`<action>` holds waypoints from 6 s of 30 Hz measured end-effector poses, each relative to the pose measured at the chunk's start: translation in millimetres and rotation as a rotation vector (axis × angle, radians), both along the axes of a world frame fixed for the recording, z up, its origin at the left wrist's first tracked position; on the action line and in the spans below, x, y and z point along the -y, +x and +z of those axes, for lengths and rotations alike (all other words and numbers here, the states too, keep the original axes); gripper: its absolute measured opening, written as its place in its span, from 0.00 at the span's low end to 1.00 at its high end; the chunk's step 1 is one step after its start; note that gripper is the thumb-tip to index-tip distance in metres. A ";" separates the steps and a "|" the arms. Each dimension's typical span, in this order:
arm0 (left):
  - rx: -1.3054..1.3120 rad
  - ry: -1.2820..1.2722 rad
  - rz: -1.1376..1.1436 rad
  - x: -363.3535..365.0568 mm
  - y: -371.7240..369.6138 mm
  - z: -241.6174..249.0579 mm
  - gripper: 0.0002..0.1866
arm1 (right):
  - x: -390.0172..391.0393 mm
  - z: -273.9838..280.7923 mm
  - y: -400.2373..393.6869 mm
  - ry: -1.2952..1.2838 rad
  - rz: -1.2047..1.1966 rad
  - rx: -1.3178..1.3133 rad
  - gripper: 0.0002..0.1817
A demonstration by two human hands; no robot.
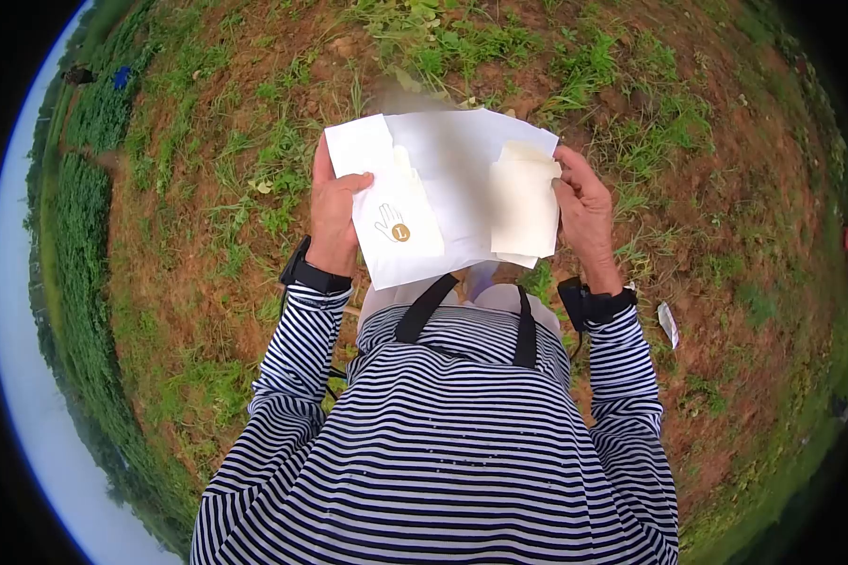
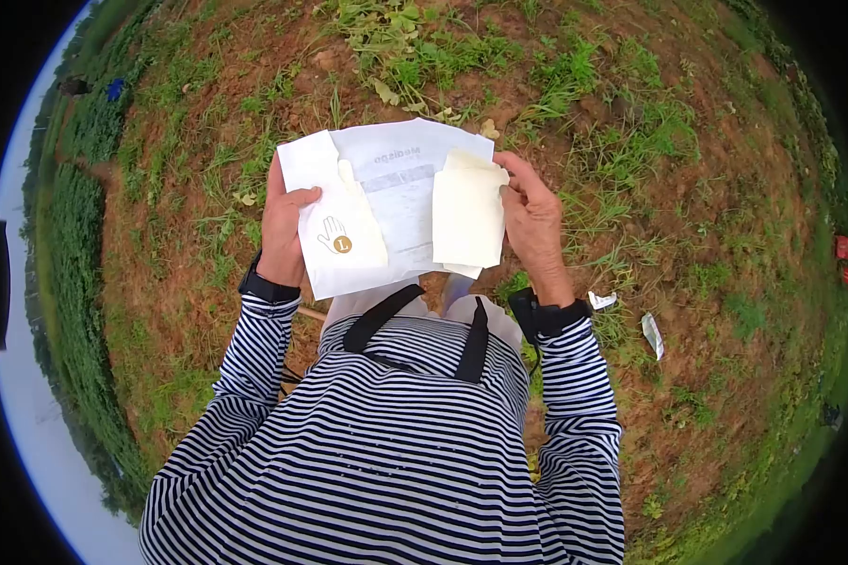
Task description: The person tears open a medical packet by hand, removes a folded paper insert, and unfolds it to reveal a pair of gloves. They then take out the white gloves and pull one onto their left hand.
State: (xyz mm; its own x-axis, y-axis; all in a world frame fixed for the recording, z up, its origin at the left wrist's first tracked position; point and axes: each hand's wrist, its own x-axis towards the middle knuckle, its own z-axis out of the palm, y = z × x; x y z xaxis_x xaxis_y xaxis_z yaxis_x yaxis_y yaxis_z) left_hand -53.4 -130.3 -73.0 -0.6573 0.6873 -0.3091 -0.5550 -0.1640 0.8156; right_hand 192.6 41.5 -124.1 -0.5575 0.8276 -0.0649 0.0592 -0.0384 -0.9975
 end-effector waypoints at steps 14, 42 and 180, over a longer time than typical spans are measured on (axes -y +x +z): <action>-0.017 -0.250 0.229 34.4 -27.2 -3.4 0.26 | -46.6 -15.7 -4.6 -0.419 -0.151 -0.009 0.12; 0.054 -0.105 -0.564 13.4 -33.8 -21.1 0.22 | 74.2 72.8 -158.9 0.363 0.493 0.228 0.07; -0.400 -0.056 0.173 10.7 11.0 64.6 0.10 | -26.8 56.3 -121.8 0.631 0.218 0.182 0.08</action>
